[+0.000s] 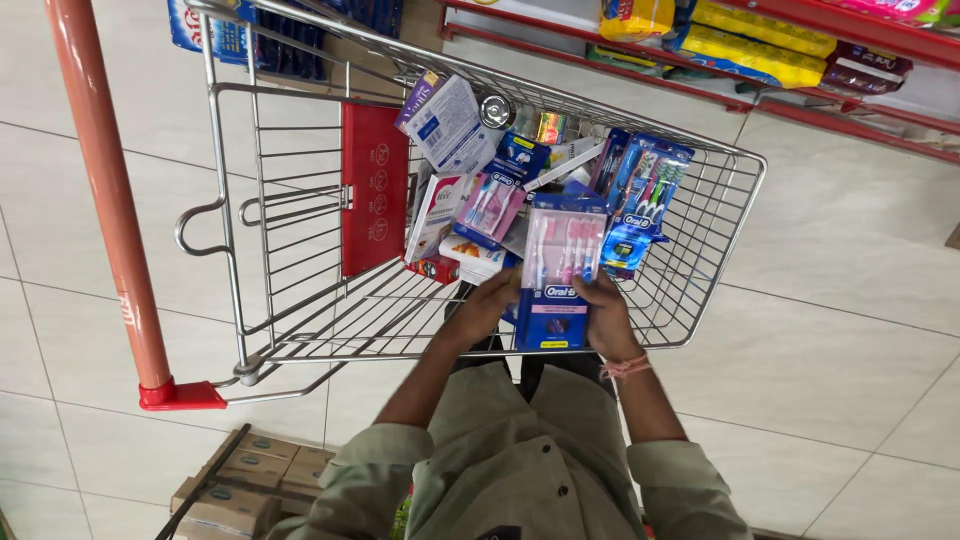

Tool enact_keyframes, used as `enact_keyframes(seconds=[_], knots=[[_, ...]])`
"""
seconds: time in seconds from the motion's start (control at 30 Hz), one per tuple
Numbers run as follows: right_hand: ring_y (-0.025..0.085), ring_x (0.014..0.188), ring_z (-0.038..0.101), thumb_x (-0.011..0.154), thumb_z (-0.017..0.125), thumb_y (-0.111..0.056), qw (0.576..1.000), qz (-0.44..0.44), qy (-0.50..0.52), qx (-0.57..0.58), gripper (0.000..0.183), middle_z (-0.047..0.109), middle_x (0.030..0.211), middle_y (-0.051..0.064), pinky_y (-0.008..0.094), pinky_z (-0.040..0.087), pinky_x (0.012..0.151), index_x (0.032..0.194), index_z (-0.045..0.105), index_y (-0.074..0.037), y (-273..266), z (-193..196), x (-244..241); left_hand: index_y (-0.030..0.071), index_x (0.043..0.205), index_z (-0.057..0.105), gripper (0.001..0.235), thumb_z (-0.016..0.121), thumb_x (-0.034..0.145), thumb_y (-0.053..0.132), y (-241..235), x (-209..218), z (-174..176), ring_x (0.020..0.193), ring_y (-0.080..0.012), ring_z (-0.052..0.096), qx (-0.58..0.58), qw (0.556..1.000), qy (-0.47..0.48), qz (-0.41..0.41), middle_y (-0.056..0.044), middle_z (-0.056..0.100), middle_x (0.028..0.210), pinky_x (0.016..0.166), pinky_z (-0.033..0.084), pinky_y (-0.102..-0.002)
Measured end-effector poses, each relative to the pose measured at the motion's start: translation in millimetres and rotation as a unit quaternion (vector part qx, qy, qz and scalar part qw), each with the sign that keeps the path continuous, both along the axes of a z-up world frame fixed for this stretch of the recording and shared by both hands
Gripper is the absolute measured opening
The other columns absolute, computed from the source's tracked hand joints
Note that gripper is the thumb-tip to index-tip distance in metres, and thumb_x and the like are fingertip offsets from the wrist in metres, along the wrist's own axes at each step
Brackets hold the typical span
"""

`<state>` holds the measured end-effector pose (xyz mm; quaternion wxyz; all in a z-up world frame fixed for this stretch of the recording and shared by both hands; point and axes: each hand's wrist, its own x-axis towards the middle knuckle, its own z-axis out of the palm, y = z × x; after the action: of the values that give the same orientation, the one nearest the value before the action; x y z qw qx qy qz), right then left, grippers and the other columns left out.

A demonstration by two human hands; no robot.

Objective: The person is selecting various snack bags and hygiene products from the shelves and organizing them in a shopping cart.

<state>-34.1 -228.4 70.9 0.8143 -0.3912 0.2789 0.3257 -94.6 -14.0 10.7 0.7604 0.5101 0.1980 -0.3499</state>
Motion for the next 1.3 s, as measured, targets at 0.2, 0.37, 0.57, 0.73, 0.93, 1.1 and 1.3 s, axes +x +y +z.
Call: enact_keyframes(seconds=[0.2,0.37,0.57,0.73,0.93,1.1,1.3], knots=[[0.025,0.107,0.067,0.097,0.065,-0.012,0.997,-0.052,0.044,-0.03,0.045,0.066,0.118,0.014,0.045,0.055,0.095,0.136,0.046,-0.001,-25,-43,-29,0.005,0.144,0.055,0.047,0.052,0.101,0.023,0,-4,-17,0.106,-0.0158,0.064,-0.05,0.986,-0.019,-0.161,-0.009,0.07,0.117,0.096,0.051,-0.032],[0.023,0.107,0.068,0.096,0.061,-0.013,0.998,-0.053,0.041,-0.007,0.051,0.066,0.122,0.012,0.041,0.056,0.094,0.144,0.046,-0.001,-17,-19,-18,0.004,0.138,0.057,0.048,0.06,0.098,0.029,18,32,-90,0.116,-0.0244,0.061,0.219,0.961,-0.12,-0.12,-0.013,0.065,0.127,0.098,0.05,-0.039],[0.022,0.106,0.068,0.099,0.06,-0.015,0.997,-0.06,0.04,-0.002,0.054,0.066,0.121,0.011,0.039,0.056,0.093,0.148,0.044,0.001,-16,-16,-17,0.006,0.147,0.037,0.085,0.08,0.083,0.042,5,75,-129,0.136,-0.0491,0.037,0.54,0.817,-0.079,-0.183,-0.029,0.039,0.148,0.111,0.036,-0.058],[0.023,0.104,0.068,0.099,0.059,-0.016,0.998,-0.057,0.028,0.005,0.055,0.067,0.12,0.013,0.039,0.056,0.092,0.149,0.044,0.002,-25,-14,-17,0.013,0.146,0.031,0.096,0.085,0.076,0.049,-9,90,-116,0.141,-0.0519,0.026,0.592,0.768,0.002,-0.244,-0.028,0.024,0.156,0.108,0.03,-0.066],[0.018,0.106,0.07,0.092,0.055,-0.017,0.998,-0.047,0.028,-0.035,0.059,0.068,0.122,0.008,0.034,0.057,0.091,0.148,0.044,-0.003,-31,2,-5,0.017,0.144,0.042,0.092,0.088,0.071,0.048,4,110,-64,0.14,-0.0497,0.034,0.579,0.775,0.055,-0.249,-0.024,0.032,0.152,0.109,0.038,-0.065],[0.017,0.099,0.066,0.1,0.062,-0.032,0.997,-0.016,-0.006,-0.078,0.061,0.067,0.119,0.009,0.034,0.055,0.083,0.149,0.045,-0.001,-39,0,0,0.019,0.135,0.053,0.083,0.091,0.064,0.04,21,107,6,0.136,-0.0539,0.036,0.544,0.816,0.029,-0.194,-0.024,0.035,0.147,0.098,0.048,-0.064],[0.017,0.113,0.066,0.096,0.064,-0.031,0.99,0.058,-0.039,-0.123,0.067,0.065,0.131,0.01,0.032,0.054,0.093,0.151,0.043,0.0,-47,-5,18,0.022,0.137,0.058,0.083,0.089,0.06,0.03,57,92,94,0.128,-0.0495,0.044,0.53,0.816,-0.054,-0.225,-0.022,0.047,0.136,0.102,0.047,-0.056]])
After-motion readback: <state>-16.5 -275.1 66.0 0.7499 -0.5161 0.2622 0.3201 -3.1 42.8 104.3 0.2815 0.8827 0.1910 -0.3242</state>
